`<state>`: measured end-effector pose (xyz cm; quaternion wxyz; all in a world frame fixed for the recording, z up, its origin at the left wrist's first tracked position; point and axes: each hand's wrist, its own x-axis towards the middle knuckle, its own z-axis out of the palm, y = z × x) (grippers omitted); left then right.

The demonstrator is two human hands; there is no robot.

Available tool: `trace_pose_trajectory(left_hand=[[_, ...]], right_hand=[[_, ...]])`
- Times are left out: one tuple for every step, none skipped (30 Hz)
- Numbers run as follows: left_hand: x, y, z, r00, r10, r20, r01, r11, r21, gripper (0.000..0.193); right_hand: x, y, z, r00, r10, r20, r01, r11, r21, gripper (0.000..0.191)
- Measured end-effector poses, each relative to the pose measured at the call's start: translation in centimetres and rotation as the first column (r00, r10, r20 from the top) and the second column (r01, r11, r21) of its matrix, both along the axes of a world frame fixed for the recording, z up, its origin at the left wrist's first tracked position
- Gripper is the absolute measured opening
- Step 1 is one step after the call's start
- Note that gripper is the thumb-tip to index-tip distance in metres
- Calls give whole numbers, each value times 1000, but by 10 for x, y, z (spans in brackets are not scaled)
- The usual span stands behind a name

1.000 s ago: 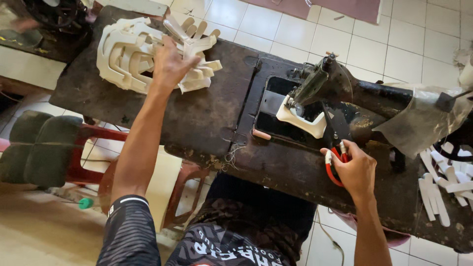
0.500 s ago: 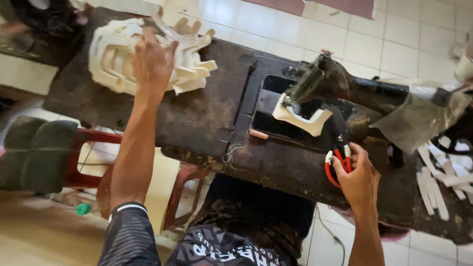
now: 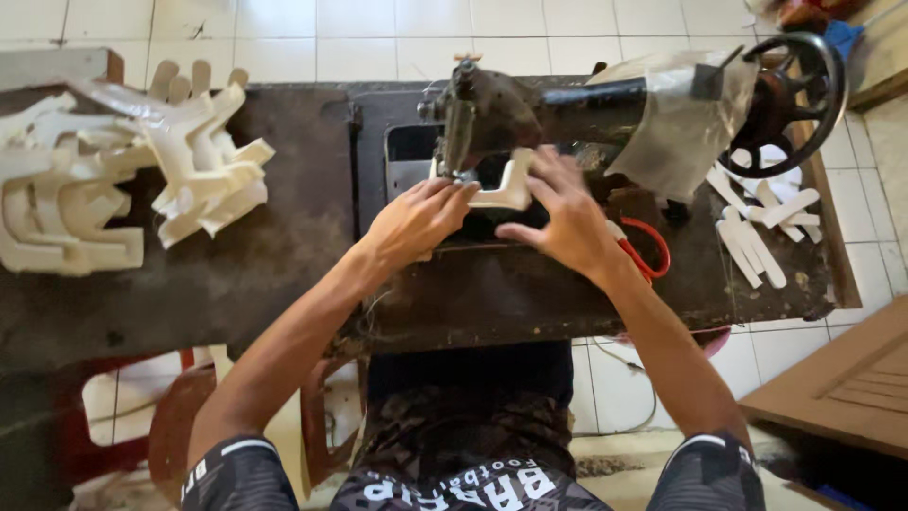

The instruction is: The person sews white shoe upper components together on an industrial sewing machine, feeding each piece under the needle, guiding it with both hands, and stacking the sewn pieces on the table. They occasionally trim threads and pick up the next unsewn component.

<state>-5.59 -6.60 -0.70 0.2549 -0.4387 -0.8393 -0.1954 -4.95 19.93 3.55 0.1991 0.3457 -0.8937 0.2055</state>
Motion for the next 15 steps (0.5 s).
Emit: trace_pose_trajectory(left_hand=[[-3,0,-3,999,9,43,-10,1000,19,46],[-4,0,-5,996,20,86,-23,999,36,48],[-3,0,-7,990,30,135,-37,998,52,51],[-2,1,-9,974,46,222,-67,994,89,51],[1,1,-10,950,60,306,-102,987,123,51],[3,2,-10,920,68,386,-137,979,153,52],[5,4,-9,907,86,413,-179,965,193,48],[9,6,-9,891,102,443,-224,946,233,43],[11,8,-7,872,116,475,-269,925,269,39],[11,9,-5,886,105,452,-254,925,283,39],[9,10,-2,899,96,428,-241,923,298,39],[9,12,2,910,88,406,-229,922,314,39],[10,13,5,892,90,443,-254,911,325,36],[9,14,9,875,93,474,-278,900,336,33],[8,16,13,860,95,501,-300,889,347,31]], right_hand=[[-12,-2,1,987,96,131,-81,990,-114,60],[-22,-5,0,947,207,246,-148,960,-238,51],[-29,-8,-1,880,325,345,-193,910,-367,43],[-34,-13,-5,873,282,398,-135,924,-359,38],[-38,-19,-10,860,240,451,-80,935,-347,33],[-41,-24,-15,845,196,498,-23,943,-332,29],[-43,-29,-20,878,174,446,-26,948,-319,26],[-43,-32,-25,906,153,394,-30,953,-303,24],[-42,-34,-30,930,132,342,-31,957,-287,21],[-41,-35,-33,941,129,312,-31,954,-299,21],[-40,-35,-36,951,127,280,-36,951,-308,20],[-39,-34,-38,960,126,251,-41,948,-317,19],[-38,-33,-40,960,112,256,-29,951,-309,19],[-38,-32,-41,962,99,256,-18,953,-302,18],[-37,-31,-42,964,87,251,-9,955,-296,18]])
